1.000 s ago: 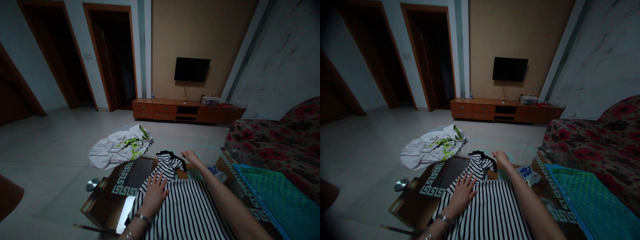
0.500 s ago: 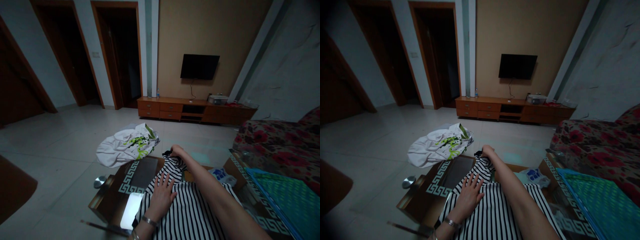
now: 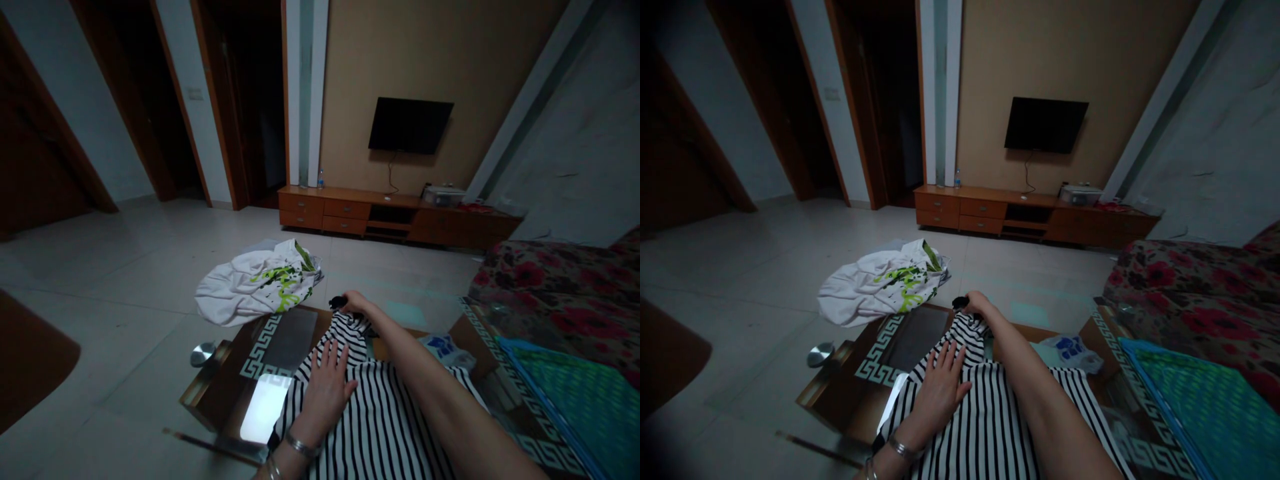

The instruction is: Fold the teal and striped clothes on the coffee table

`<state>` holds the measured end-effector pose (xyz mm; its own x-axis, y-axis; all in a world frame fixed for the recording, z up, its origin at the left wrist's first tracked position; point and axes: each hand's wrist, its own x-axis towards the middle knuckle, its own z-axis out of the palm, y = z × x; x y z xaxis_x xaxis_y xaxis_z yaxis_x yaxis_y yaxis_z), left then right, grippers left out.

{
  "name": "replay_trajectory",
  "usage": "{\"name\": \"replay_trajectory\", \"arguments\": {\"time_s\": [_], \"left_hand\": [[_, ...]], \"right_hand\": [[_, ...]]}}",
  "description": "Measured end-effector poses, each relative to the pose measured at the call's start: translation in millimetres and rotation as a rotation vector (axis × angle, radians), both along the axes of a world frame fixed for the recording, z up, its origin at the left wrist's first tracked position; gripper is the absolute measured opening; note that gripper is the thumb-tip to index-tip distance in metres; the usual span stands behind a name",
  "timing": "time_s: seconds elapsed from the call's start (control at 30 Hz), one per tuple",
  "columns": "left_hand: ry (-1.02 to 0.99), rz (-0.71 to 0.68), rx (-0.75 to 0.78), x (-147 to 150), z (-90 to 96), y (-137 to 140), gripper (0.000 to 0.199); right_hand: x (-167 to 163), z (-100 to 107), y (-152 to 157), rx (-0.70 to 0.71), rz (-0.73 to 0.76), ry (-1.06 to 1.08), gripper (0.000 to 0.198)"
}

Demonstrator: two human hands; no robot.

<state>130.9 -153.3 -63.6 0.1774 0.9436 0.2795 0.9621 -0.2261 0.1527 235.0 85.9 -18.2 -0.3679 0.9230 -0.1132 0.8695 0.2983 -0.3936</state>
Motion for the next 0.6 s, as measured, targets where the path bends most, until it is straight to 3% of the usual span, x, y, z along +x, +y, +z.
{"name": "replay_trajectory", "arguments": {"time_s": [0.2,0.3,0.4,0.5,0.6], "left_hand": [[0.008,0.075,0.014,2.0,-3.5,2.0,0.063],[0.000,0.089,0.001,3.2,-3.1,2.3,0.060],[-0.007,0.102,-0.004,3.6,-1.5,0.4,0.059],[-0.022,0.087,-0.010,3.8,-0.6,-2.8,0.059],[-0.050,0.051,-0.035,3.9,1.6,-3.8,0.061]], "right_hand": [[-3.9,7.1,-1.9,0.158,-0.033,-0.077,0.033],[-11.7,20.3,-20.8,0.253,-0.044,-0.078,0.032],[-4.1,28.4,-52.8,0.460,-0.050,-0.046,0.032],[24.4,12.2,-85.0,0.577,-0.003,-0.032,0.034],[61.9,-17.2,-96.4,0.451,0.091,-0.073,0.037]]}}
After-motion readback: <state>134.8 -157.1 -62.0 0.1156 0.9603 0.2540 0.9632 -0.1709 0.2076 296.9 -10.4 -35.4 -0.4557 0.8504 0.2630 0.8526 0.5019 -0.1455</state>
